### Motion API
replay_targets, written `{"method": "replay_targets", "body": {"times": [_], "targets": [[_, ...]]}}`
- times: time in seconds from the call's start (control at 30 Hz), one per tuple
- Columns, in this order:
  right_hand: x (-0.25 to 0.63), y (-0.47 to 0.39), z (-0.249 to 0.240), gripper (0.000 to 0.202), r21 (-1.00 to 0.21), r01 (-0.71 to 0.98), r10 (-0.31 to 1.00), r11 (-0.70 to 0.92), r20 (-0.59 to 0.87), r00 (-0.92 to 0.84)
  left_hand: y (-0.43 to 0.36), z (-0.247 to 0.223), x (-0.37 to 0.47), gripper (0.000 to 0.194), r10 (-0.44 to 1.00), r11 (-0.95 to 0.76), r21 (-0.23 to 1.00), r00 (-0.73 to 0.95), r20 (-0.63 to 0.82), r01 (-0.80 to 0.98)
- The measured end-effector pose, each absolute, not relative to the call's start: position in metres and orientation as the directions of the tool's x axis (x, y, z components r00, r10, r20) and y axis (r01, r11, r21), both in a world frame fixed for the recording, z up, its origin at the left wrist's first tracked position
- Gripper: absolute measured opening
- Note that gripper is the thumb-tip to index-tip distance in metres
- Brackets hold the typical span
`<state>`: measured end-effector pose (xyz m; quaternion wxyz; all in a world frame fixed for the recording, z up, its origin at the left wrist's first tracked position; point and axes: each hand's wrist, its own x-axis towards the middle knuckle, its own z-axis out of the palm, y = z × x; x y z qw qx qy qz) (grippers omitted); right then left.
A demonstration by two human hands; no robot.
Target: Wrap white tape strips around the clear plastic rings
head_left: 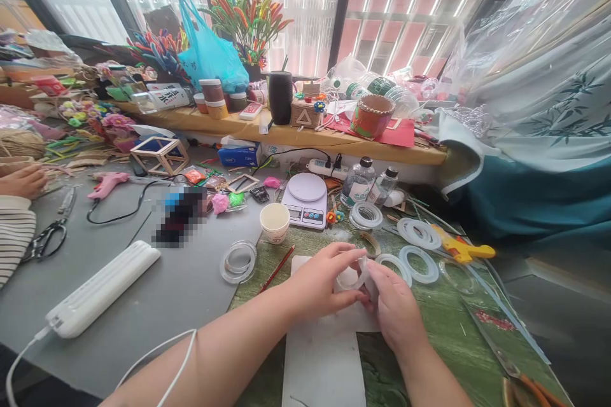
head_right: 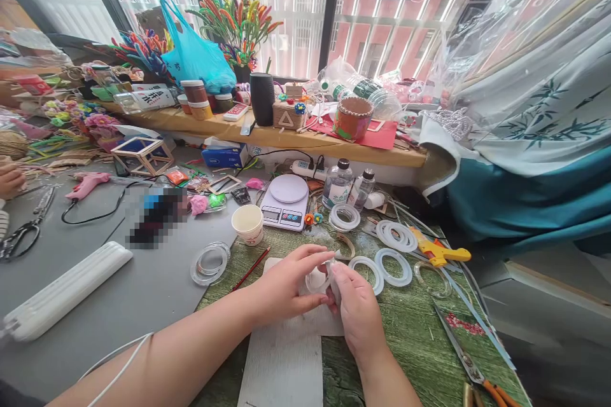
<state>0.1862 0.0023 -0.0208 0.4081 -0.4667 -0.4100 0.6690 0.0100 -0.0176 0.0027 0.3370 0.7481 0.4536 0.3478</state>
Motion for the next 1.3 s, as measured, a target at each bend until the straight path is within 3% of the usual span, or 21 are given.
{"method": "replay_targets", "body": {"times": [0.1,0.23,0.43,0.6,0.73,1.0,1.13,1.3], "targets": [[0.189,0.005,-0.025,0.036,-0.925,-0.175,0.925,-0.338,-0.292,-0.242,-0.017,0.006,0.006,0.08,0.909,-0.351,0.839,0.365,0.2,0.416],[0.191,0.003,-0.025,0.039,-0.948,-0.044,0.922,-0.314,-0.293,-0.254,-0.017,0.009,0.002,0.091,0.882,-0.369,0.845,0.433,0.186,0.388],[0.184,-0.006,-0.011,0.04,-0.982,0.024,0.941,-0.186,-0.185,-0.284,-0.015,0.004,0.004,0.082,0.963,-0.222,0.824,0.25,0.102,0.521],[0.182,-0.007,-0.009,0.041,-0.977,0.01,0.958,-0.215,-0.213,-0.194,-0.016,0.003,0.006,0.085,0.945,-0.273,0.818,0.301,0.129,0.506],[0.182,-0.007,-0.009,0.044,-0.984,0.041,0.955,-0.176,-0.181,-0.237,-0.017,0.003,0.007,0.079,0.969,-0.227,0.813,0.206,0.135,0.536],[0.185,-0.007,-0.008,0.042,-0.994,0.041,0.952,-0.106,-0.113,-0.285,-0.019,0.005,0.01,0.076,0.976,-0.198,0.81,0.192,0.108,0.551],[0.185,-0.004,-0.009,0.042,-0.991,0.031,0.961,-0.128,-0.131,-0.243,-0.019,0.002,0.012,0.079,0.967,-0.212,0.83,0.234,0.102,0.515],[0.185,-0.006,-0.008,0.04,-0.989,0.011,0.95,-0.148,-0.145,-0.277,-0.018,-0.003,0.014,0.075,0.986,-0.134,0.852,0.158,0.061,0.506]]}}
